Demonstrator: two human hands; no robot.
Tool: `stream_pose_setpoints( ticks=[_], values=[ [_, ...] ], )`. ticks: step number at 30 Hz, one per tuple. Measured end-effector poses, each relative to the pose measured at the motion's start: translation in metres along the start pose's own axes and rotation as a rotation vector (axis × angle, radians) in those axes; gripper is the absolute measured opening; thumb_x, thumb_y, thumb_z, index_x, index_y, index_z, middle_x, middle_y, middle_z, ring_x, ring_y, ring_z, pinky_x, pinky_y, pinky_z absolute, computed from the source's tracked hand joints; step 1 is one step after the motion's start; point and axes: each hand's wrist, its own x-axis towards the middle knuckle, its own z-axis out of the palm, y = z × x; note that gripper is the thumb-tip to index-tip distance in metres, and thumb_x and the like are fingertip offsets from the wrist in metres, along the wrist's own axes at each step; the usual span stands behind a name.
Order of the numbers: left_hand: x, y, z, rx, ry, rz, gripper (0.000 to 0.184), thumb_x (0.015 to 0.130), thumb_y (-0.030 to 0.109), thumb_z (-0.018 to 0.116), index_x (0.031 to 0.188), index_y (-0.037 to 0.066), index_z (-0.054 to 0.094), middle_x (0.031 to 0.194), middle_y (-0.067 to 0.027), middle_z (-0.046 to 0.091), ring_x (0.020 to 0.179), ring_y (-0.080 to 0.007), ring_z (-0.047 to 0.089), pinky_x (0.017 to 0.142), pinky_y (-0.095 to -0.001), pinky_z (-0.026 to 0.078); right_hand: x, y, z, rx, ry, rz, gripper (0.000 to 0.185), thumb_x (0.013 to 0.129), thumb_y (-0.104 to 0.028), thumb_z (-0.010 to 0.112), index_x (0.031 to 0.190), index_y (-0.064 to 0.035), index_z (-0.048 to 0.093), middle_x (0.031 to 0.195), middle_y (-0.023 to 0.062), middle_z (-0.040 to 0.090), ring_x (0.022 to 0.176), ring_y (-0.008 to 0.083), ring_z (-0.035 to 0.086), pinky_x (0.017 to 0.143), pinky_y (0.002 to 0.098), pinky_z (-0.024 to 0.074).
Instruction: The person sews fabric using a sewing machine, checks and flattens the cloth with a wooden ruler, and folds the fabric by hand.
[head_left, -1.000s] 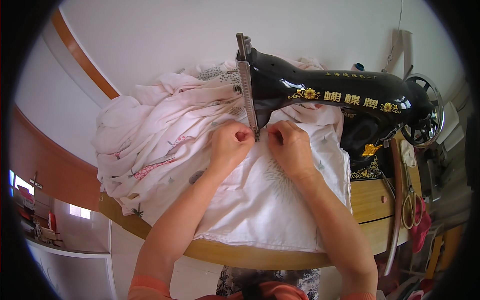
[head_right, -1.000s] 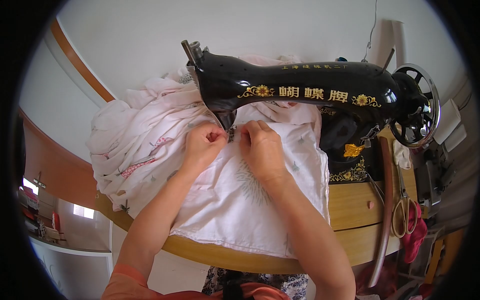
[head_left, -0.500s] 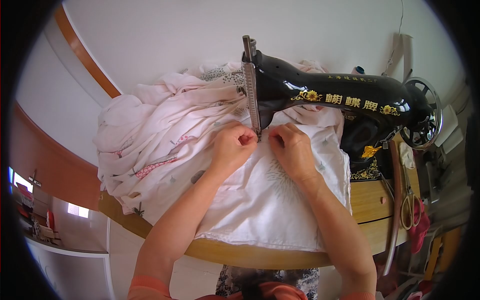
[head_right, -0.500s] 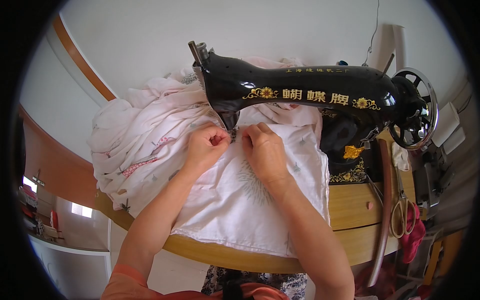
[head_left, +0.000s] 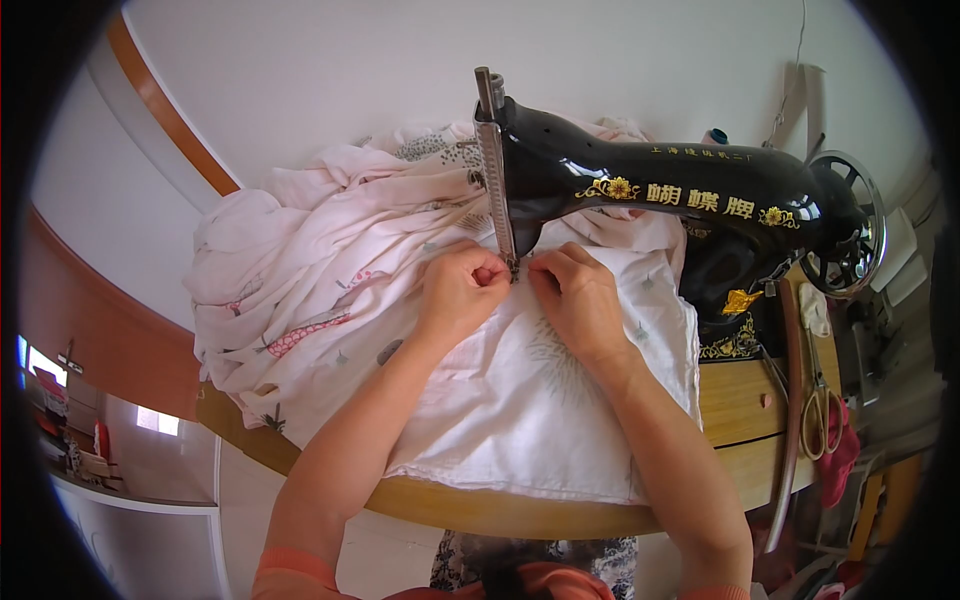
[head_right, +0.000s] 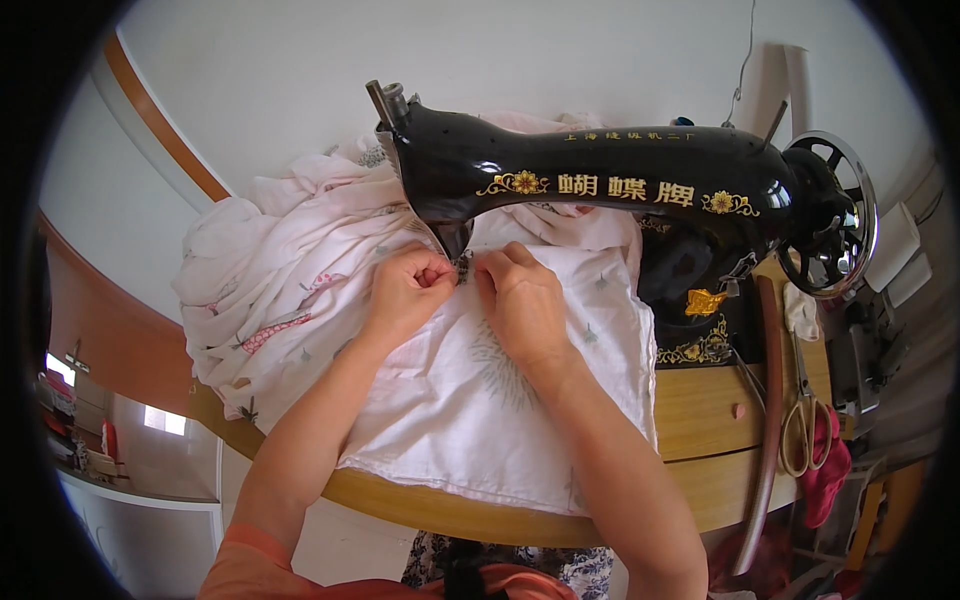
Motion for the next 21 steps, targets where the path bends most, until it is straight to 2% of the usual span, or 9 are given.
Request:
stream_pose_setpoints(
  ticks=[9, 12, 21],
  values=[
    [0.0019, 0.0027, 0.0012, 0.079, 0.051, 0.006, 0.005, 0.066, 0.006, 0.065, 0.067, 0.002, 0.064, 0.063, -0.0057, 0.059, 0.056, -0.0134, 0.056, 0.054, -0.0273, 0.046, 0.0019, 0.0011, 0.0029, 0.002, 0.031, 0.054, 0.002, 0.076, -0.004, 0.06, 0.077, -0.0029, 0.06, 0.078, 0.0142, 0.059, 0.069, 0.0341, 0.06, 0.064, 0.041, 0.0489],
    [0.0015, 0.0048, 0.0015, 0.079, 0.067, 0.038, 0.005, 0.069, -0.003, 0.063, 0.067, 0.0, 0.061, 0.063, 0.0004, 0.055, 0.055, -0.0038, 0.047, 0.05, -0.0198, 0.039, 0.0026, 0.0021, 0.0012, 0.003, 0.027, 0.069, 0.002, 0.075, -0.003, 0.06, 0.076, -0.0016, 0.059, 0.077, 0.0158, 0.059, 0.069, 0.0353, 0.059, 0.065, 0.0412, 0.0488],
    [0.0019, 0.0002, 0.0002, 0.001, 0.071, 0.049, 0.005, 0.071, -0.003, 0.062, 0.069, 0.001, 0.061, 0.064, 0.0019, 0.056, 0.055, -0.0025, 0.046, 0.051, -0.0189, 0.038, 0.0013, 0.0028, -0.0049, 0.008, -0.004, 0.063, 0.006, 0.07, 0.001, 0.06, 0.075, -0.0011, 0.058, 0.077, 0.016, 0.059, 0.07, 0.0351, 0.059, 0.065, 0.0409, 0.0488]
  ],
)
